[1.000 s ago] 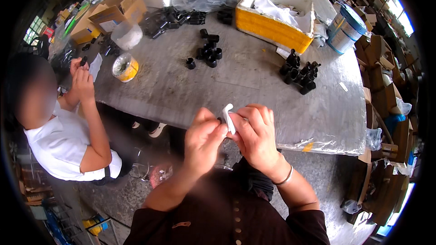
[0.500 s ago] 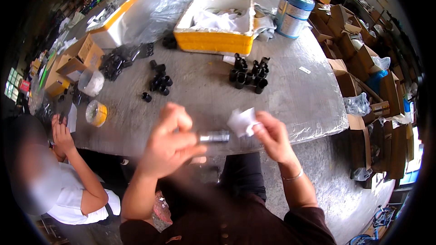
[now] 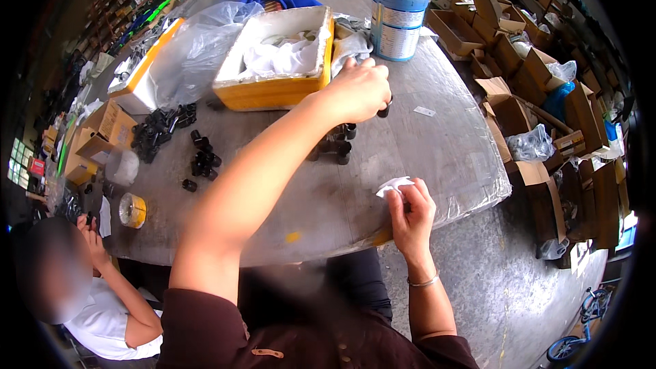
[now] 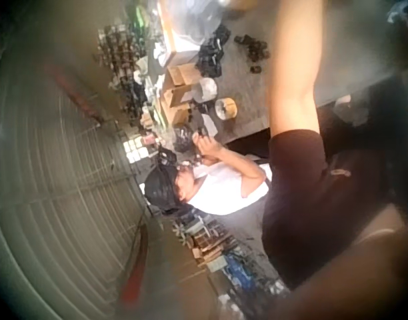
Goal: The person assembles small black plastic or metal components by hand and wipes them with a white cloth. The person uses a thin green wire tool to apply a substance to the parts before joining them together.
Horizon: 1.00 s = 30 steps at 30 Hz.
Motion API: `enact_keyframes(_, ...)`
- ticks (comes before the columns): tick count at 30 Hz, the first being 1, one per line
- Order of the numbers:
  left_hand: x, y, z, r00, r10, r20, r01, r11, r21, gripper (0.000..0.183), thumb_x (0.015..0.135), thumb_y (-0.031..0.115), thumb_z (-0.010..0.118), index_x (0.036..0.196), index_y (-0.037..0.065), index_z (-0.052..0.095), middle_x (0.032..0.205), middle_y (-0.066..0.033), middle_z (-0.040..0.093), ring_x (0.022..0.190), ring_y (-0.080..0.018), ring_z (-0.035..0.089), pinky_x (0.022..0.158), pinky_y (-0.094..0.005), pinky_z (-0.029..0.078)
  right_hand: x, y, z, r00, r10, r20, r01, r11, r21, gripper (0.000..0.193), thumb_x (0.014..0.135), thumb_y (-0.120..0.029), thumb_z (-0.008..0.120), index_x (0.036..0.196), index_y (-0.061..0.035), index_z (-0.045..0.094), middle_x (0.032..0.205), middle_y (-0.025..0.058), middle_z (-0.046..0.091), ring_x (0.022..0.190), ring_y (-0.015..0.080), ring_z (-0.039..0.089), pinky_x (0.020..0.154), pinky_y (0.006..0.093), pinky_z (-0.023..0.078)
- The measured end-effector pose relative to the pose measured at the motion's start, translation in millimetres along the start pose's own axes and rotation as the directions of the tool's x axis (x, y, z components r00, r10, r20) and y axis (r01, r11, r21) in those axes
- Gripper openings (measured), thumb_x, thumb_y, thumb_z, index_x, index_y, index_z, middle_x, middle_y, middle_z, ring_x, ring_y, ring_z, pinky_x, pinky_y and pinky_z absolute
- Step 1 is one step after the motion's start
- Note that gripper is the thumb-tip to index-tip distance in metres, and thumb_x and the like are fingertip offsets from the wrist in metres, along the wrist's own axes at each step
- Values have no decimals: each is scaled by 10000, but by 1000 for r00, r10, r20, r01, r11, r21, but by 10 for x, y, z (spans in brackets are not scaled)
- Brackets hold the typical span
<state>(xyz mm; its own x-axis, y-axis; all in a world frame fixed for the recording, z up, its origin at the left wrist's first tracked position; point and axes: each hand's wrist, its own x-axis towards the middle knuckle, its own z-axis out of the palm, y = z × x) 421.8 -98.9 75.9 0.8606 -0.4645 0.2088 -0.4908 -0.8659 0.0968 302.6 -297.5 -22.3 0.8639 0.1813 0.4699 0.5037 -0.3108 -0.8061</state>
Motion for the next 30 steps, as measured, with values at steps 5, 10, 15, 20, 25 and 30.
enact_keyframes(5,114,-14,229,991,-47,122,42,998,43,94,725,156,742,796,95,736,916,-43,607,1004,-243,529,892,-424,358,7,23,-11,1000,-6,-9,6,1000,21,110,786,-23,687,793,13,583,767,124,544,696,278,524,604,341,429)
enact_keyframes(10,-11,-62,193,997,-36,74,27,992,120,148,681,181,766,797,96,737,910,-60,620,1021,-263,540,887,-476,372,-14,63,21,998,58,-6,-58,998,15,144,781,-21,706,850,0,582,768,113,563,657,226,526,597,307,441)
enact_keyframes(15,-92,72,220,973,34,-228,44,944,327,279,638,288,807,786,70,716,907,-68,627,956,-253,584,788,-420,456,-44,26,76,984,173,-49,-170,984,49,262,804,-35,718,950,-13,502,751,20,541,631,87,469,575,217,421)
enact_keyframes(20,-751,591,-126,882,-79,-464,113,993,45,271,697,281,770,809,43,705,930,-85,584,968,-239,523,851,-415,397,-44,112,79,1000,-28,1,28,999,-24,285,753,-12,712,982,-6,545,966,77,537,866,196,507,800,320,433)
enact_keyframes(25,-2264,754,-130,822,-286,-492,210,956,-205,321,672,213,794,935,65,686,869,-50,522,891,-220,496,829,-390,378,-49,147,100,998,-55,-10,55,998,-26,272,792,-68,713,1011,-10,562,944,54,493,813,170,458,774,289,413)
enact_keyframes(30,-3671,554,-101,632,-628,-455,567,774,-282,288,708,191,784,946,51,701,827,-53,521,838,-233,503,780,-357,404,-77,192,118,995,-46,-92,48,999,14,368,845,-85,687,1166,-26,518,889,-4,422,793,104,396,746,232,371)
